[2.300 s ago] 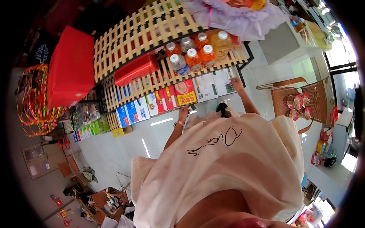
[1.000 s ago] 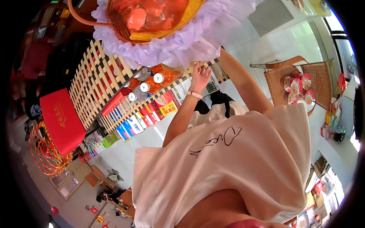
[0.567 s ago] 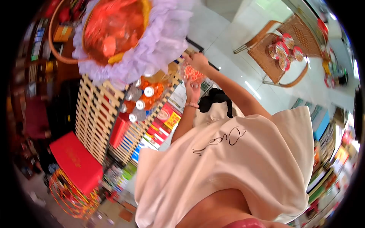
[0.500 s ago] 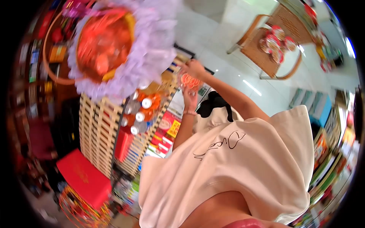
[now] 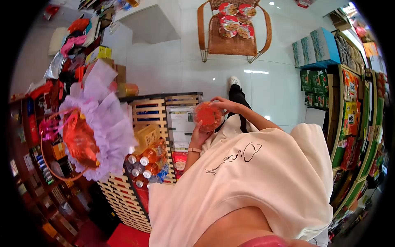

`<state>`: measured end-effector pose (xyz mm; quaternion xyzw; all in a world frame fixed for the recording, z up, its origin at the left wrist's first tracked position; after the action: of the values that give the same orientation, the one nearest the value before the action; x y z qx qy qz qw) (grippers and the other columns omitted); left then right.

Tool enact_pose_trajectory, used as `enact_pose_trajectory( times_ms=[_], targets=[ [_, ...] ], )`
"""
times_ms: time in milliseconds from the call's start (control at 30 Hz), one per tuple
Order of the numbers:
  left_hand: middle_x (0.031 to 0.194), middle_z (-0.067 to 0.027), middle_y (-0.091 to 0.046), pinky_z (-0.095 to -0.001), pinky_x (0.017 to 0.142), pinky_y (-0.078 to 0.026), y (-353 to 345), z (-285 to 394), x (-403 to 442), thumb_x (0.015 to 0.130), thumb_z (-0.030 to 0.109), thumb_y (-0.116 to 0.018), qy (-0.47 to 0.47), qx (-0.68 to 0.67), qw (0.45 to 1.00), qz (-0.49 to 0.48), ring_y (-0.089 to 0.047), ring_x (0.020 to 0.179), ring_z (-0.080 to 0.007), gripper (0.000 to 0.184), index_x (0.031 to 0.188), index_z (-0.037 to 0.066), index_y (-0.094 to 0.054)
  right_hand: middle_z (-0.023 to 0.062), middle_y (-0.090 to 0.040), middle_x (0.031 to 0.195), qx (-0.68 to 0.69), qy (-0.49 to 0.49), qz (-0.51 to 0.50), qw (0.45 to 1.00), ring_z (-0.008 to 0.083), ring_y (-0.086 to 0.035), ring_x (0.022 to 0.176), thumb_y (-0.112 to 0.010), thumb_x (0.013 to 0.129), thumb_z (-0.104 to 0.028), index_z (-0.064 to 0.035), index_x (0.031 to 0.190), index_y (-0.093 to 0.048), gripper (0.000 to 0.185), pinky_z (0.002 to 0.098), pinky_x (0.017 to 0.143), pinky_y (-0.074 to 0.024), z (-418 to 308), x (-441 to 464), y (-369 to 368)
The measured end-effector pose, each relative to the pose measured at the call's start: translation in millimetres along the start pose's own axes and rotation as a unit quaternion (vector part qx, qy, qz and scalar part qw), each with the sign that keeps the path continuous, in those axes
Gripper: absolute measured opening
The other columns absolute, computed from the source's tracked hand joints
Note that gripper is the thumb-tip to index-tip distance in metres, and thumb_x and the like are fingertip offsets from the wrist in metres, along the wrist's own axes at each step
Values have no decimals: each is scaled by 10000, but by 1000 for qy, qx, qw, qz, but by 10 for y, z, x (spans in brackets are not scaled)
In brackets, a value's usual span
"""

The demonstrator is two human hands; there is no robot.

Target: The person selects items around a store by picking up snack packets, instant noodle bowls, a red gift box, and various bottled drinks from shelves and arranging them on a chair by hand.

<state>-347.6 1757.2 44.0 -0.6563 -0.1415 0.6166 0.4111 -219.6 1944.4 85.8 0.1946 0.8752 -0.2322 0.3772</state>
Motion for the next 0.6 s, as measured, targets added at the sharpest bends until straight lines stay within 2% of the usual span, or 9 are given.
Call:
enact_pose_trajectory(
  times_ms=[100, 167, 267, 367, 400, 500, 600],
  targets=[
    [1245, -77, -478, -390, 916, -393, -430, 146, 658, 776, 333, -629, 61, 54, 995, -61, -478, 1110, -233, 590, 1273, 119, -392, 120, -420, 1241, 104, 6, 62, 993, 252, -398, 1188, -601, 761, -482, -96, 1323, -266, 760, 448, 892, -413, 235, -151, 591],
    [1254, -77, -458, -389, 949, -367, -795, 327, 1103, 746, 347, -659, 95, 147, 984, -31, -461, 1116, -223, 656, 1287, 120, -366, 140, -398, 1265, 161, 44, 111, 980, 284, -406, 1155, -643, 689, -548, -93, 1327, -257, 873, 480, 875, -417, 390, -119, 1008],
    [1274, -58, -424, -405, 988, -331, -1139, 462, 1835, 683, 405, -714, 160, 253, 954, 14, -436, 1127, -223, 773, 1302, 137, -336, 106, -376, 1275, 239, 23, 140, 961, 269, -390, 1175, -639, 705, -535, -108, 1316, -245, 843, 508, 864, -413, 325, -201, 1655],
    [1284, -40, -411, -439, 973, -347, -1456, 528, 2607, 679, 436, -715, 208, 252, 944, 52, -425, 1143, -241, 792, 1307, 151, -326, 71, -386, 1229, 285, 1, 165, 944, 242, -402, 1117, -639, 704, -542, -153, 1281, -294, 777, 525, 811, -414, 249, 10, 2428],
    [1297, -43, -397, -471, 959, -361, -1734, 594, 2783, 703, 439, -698, 207, 273, 937, 63, -430, 1150, -263, 778, 1312, 147, -313, 65, -385, 1232, 277, -9, 165, 947, 245, -390, 1128, -633, 705, -551, -162, 1277, -303, 767, 528, 813, -410, 163, 88, 2696],
    [1303, -63, -387, -499, 945, -371, -2274, 699, 3480, 715, 435, -691, 208, 225, 951, 51, -438, 1152, -271, 769, 1313, 138, -310, 52, -376, 1248, 276, -27, 147, 950, 255, -362, 1157, -611, 712, -569, -191, 1273, -316, 737, 535, 831, -392, 121, 460, 3578],
    [1306, -50, -384, -452, 957, -371, -2522, 740, 4266, 746, 454, -656, 190, 225, 954, 61, -446, 1148, -274, 748, 1323, 149, -290, 49, -343, 1298, 286, -29, 150, 946, 271, -327, 1210, -593, 729, -527, -203, 1286, -313, 702, 542, 848, -378, -207, 599, 4330]
  ],
)
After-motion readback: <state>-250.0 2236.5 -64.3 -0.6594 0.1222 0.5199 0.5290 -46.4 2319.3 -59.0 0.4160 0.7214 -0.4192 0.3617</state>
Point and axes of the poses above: each hand's wrist, its own x-axis towards the middle knuckle, its own y-axis out of the back of the hand, z = x × y, the point moved 2 cm from there along x, towards the middle knuckle
